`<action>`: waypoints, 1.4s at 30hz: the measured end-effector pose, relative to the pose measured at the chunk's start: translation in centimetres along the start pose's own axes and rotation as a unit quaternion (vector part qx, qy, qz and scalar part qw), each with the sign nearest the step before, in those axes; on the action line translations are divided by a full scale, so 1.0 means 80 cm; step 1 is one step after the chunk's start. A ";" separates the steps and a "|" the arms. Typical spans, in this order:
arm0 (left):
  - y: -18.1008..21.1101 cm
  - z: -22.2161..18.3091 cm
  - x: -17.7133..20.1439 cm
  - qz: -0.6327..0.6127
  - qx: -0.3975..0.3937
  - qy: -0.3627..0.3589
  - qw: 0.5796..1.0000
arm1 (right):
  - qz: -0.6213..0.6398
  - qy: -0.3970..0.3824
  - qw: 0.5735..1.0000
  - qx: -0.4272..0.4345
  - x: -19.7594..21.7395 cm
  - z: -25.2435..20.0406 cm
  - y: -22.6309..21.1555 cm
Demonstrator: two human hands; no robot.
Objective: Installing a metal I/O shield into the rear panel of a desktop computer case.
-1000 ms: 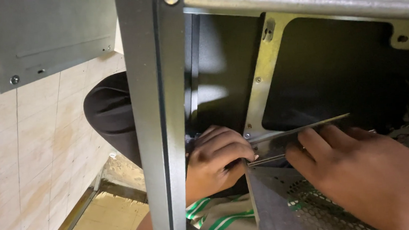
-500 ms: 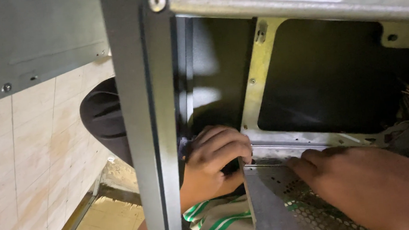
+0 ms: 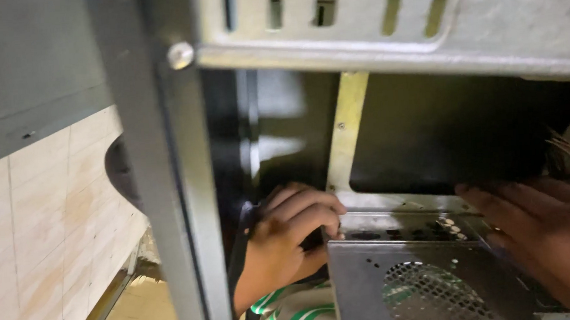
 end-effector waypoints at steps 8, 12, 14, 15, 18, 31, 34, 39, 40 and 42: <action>0.005 0.072 -0.077 0.029 0.018 0.015 0.999 | 0.062 -0.062 0.995 0.038 -0.012 -0.042 0.113; 0.022 0.086 -0.080 0.058 -0.012 -0.004 0.998 | 0.029 -0.180 0.983 0.010 -0.002 -0.043 0.113; 0.022 0.084 -0.085 0.087 -0.017 -0.009 0.996 | 0.005 -0.204 0.979 0.023 -0.008 -0.046 0.115; 0.022 0.082 -0.087 0.117 -0.018 -0.014 0.993 | -0.017 -0.226 0.973 0.039 -0.012 -0.047 0.116; 0.028 0.086 -0.092 0.113 -0.014 -0.006 0.993 | -0.010 -0.220 0.973 0.071 -0.019 -0.052 0.117; 0.028 0.106 -0.132 0.131 0.001 0.003 0.991 | 0.206 -0.349 0.893 0.195 0.005 -0.047 0.131; 0.032 0.107 -0.132 0.132 0.010 -0.001 0.991 | 0.210 -0.348 0.894 0.187 0.006 -0.053 0.132; 0.034 0.105 -0.139 0.131 0.018 0.005 0.991 | 0.303 -0.332 0.871 0.199 -0.001 -0.075 0.144; 0.035 0.104 -0.138 0.131 0.018 0.005 0.991 | 0.303 -0.333 0.871 0.199 0.004 -0.069 0.145; 0.037 0.102 -0.135 0.137 0.022 -0.011 0.990 | 0.296 -0.484 0.804 0.178 0.012 -0.060 0.146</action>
Point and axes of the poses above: each hand's wrist, its own z-axis towards the middle knuckle, its own x-axis out of the back of the hand, y = z × x, the point moved 1 cm from there along z, towards the middle knuckle, and after that the axes turned 10 degrees about x, right-handed, at the moved point
